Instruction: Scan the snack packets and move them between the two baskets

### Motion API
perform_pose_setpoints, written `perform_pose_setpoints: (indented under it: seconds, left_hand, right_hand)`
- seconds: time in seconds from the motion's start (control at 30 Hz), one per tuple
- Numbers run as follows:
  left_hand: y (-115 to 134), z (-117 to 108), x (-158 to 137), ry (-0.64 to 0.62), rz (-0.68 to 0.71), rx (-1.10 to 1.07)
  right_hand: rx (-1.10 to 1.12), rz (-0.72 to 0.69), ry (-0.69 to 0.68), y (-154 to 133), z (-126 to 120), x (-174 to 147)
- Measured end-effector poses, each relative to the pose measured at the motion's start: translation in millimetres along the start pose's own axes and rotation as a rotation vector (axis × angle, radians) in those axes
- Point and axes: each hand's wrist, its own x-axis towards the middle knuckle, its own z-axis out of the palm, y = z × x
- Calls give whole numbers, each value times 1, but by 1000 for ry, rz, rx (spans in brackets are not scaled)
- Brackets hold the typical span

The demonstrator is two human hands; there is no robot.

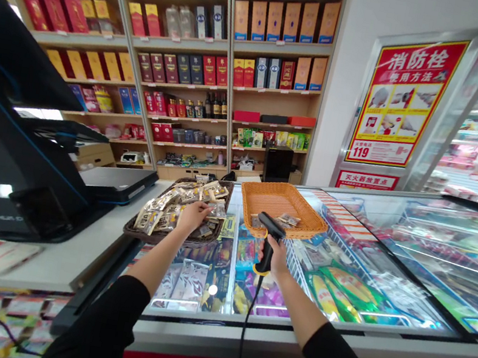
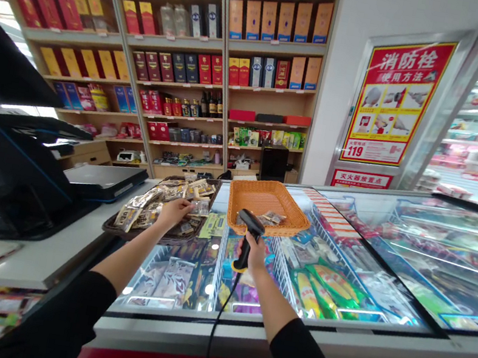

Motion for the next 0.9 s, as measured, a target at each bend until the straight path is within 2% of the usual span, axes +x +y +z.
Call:
perform_pose_setpoints:
  seconds: [0.07, 0.17, 0.23, 0.3, 0.43, 0.5, 0.63, 0.9]
  left_hand:
    - [1, 4, 5, 25, -149, -143]
    - [11, 12, 7, -19, -302, -565]
    - [22, 17, 6, -122, -319, -844]
    - [35, 23, 6, -195, -261, -988]
    - [51, 44, 16, -87, -117, -960]
    - [50, 56, 23, -40, -61, -873]
    - [39, 74, 32, -46, -9, -720]
    - [36, 72, 26, -36, 0, -600]
  right_hand:
    - [1, 1, -11, 1, 1, 1]
    - [10, -9, -27, 1, 3, 2]
    - [0, -24, -31, 1, 4, 2]
    - [-41, -48, -49, 1, 4, 1]
    - [-269, -143, -41, 0, 0, 0]
    - [-414, -184, -18, -3, -1, -2]
    - [-590, -235, -69, -10, 3, -7]
    - [-540, -233, -75, -12, 12, -11]
